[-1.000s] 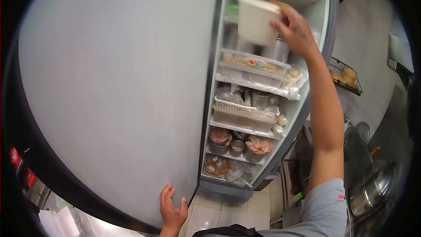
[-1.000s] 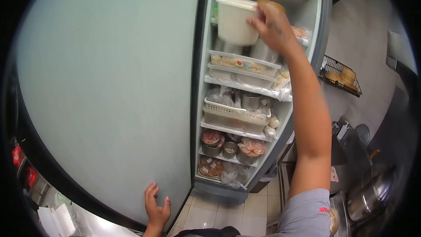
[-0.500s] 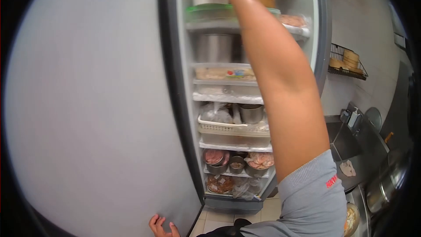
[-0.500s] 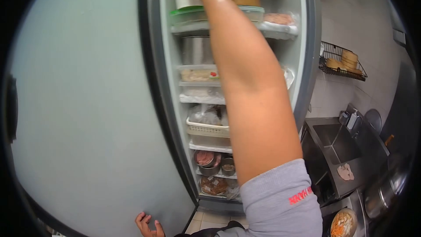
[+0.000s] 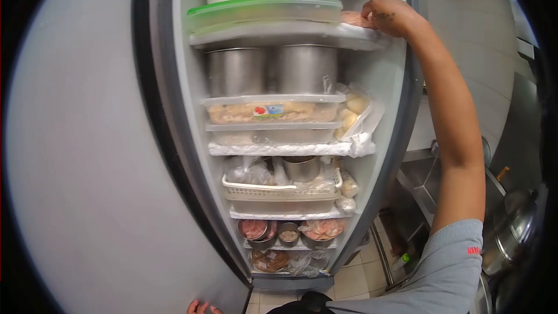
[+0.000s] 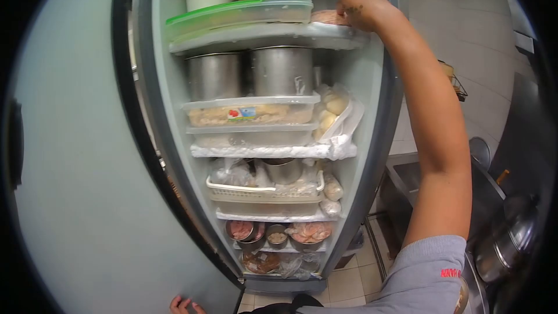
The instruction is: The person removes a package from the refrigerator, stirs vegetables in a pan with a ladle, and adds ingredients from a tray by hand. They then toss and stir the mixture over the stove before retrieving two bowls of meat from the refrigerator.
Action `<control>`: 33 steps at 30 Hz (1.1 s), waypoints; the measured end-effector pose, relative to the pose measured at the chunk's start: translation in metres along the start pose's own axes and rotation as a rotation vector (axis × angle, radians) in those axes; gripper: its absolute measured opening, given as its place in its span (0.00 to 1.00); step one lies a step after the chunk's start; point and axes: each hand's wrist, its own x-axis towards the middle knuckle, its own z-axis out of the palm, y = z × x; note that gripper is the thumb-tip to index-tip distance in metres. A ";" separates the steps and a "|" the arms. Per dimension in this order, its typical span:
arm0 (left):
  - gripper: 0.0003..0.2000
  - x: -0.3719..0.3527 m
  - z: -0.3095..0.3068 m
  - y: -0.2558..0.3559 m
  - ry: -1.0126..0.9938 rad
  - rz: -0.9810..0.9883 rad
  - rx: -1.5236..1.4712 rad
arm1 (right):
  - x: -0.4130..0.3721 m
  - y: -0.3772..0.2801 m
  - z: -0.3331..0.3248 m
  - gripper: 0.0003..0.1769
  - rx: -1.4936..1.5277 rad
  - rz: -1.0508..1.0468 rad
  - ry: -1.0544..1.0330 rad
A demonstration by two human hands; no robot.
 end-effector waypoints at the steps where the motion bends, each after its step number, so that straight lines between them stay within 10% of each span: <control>1: 0.09 -0.001 0.003 -0.002 0.040 0.012 0.048 | -0.002 0.001 -0.002 0.10 0.033 -0.005 0.006; 16: 0.07 -0.008 0.011 -0.013 0.079 0.059 0.031 | -0.002 0.009 0.015 0.04 -0.230 -0.349 0.214; 33: 0.08 -0.009 0.005 -0.015 0.018 0.055 0.010 | 0.025 0.004 0.021 0.09 -0.675 -0.165 0.026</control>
